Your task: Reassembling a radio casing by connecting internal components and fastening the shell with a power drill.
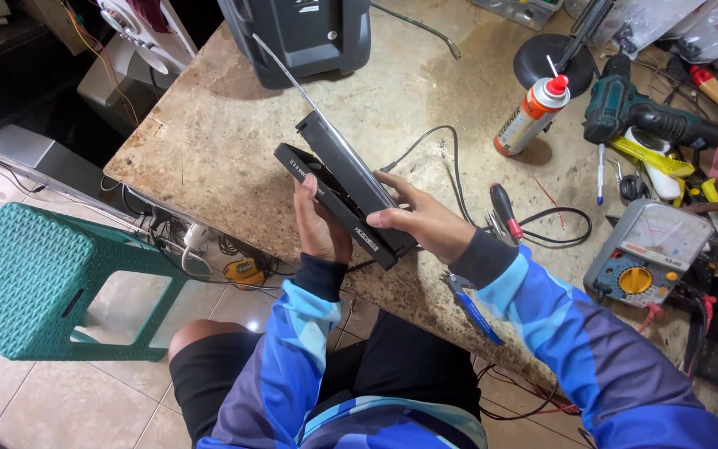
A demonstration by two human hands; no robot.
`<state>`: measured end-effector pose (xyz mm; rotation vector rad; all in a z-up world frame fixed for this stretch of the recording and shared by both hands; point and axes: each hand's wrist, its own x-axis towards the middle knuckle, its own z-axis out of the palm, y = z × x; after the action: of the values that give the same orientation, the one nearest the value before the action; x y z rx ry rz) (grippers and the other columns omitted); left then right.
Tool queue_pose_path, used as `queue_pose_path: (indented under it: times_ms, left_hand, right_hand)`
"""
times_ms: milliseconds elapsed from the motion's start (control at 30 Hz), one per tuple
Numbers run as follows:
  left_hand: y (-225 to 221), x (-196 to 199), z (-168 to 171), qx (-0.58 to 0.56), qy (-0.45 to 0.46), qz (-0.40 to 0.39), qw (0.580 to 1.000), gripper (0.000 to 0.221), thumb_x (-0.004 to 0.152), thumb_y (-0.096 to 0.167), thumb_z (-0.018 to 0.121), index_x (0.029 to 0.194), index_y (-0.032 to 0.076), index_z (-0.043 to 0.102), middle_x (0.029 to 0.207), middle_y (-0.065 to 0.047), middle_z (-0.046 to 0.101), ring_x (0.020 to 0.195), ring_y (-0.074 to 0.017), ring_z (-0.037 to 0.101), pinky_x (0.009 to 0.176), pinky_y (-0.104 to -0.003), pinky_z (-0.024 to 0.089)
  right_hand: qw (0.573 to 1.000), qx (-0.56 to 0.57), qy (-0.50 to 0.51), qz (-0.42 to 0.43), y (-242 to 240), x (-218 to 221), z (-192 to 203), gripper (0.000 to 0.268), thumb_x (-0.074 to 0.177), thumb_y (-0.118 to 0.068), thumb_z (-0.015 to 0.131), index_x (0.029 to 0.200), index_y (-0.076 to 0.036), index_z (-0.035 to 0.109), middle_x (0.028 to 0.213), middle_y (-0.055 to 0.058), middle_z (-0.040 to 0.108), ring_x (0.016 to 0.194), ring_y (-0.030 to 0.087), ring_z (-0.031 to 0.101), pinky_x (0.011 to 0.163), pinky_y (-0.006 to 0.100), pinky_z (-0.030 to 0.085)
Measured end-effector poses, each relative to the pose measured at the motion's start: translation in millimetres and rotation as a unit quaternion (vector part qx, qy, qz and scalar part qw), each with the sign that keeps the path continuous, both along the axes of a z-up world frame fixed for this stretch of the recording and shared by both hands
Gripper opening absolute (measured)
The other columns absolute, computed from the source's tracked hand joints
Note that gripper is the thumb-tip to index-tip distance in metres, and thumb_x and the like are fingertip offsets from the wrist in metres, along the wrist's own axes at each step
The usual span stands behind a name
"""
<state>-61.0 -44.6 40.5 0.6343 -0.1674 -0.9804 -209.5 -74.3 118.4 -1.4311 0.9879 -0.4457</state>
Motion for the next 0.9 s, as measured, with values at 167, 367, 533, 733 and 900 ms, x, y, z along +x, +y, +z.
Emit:
queue_pose_path:
  times_ms: [167,367,533,733,900]
  left_hand:
    - [3.0,-19.3,16.7,0.000,0.039,-0.008,0.999,0.067,0.093,0.045,0.066,0.155,0.033,0.043,0.127,-0.020,0.066,0.096,-0.0321,0.070,0.079,-0.050,0.066]
    - [-1.1,-13.0,-1.8,-0.006,0.042,-0.020,0.999,0.057,0.094,0.041,0.068,0.148,0.031,0.052,0.120,-0.017,0.070,0.094,-0.0278,0.072,0.078,-0.044,0.067]
    - [4.7,-31.4,12.6,-0.027,0.075,-0.022,0.997,0.053,0.096,0.042,0.066,0.147,0.032,0.054,0.124,-0.016,0.071,0.098,-0.0266,0.072,0.083,-0.045,0.066]
    - [6.3,-16.7,9.5,-0.051,0.001,-0.035,0.998,0.060,0.099,0.040,0.065,0.155,0.036,0.042,0.128,-0.016,0.066,0.100,-0.0271,0.069,0.089,-0.047,0.064]
    - [1.1,-19.6,-5.7,-0.079,0.042,-0.053,0.995,0.053,0.100,0.038,0.063,0.150,0.037,0.045,0.119,-0.018,0.070,0.097,-0.0316,0.074,0.084,-0.046,0.067]
  right_hand:
    - [1.000,-0.013,0.005,0.011,16.6,7.9,17.4,0.105,0.065,-0.050,0.086,0.157,-0.022,0.046,0.135,0.037,0.054,0.122,0.047,0.060,0.097,0.057,0.052]
    - [0.994,-0.060,0.090,0.033,24.0,3.6,18.3,0.111,0.064,-0.058,0.083,0.161,-0.030,0.037,0.149,0.033,0.043,0.138,0.053,0.046,0.112,0.059,0.040]
    - [0.992,-0.062,0.101,0.032,27.8,1.8,22.4,0.113,0.066,-0.057,0.083,0.162,-0.029,0.033,0.152,0.033,0.037,0.144,0.054,0.038,0.117,0.060,0.033]
    - [0.992,-0.078,0.084,0.044,25.3,-3.3,22.9,0.108,0.069,-0.045,0.085,0.162,-0.029,0.035,0.148,0.031,0.039,0.140,0.050,0.044,0.115,0.058,0.039]
    - [0.995,-0.078,0.060,0.036,26.1,-2.3,19.6,0.106,0.070,-0.037,0.087,0.162,-0.020,0.037,0.147,0.036,0.038,0.138,0.050,0.046,0.113,0.057,0.041]
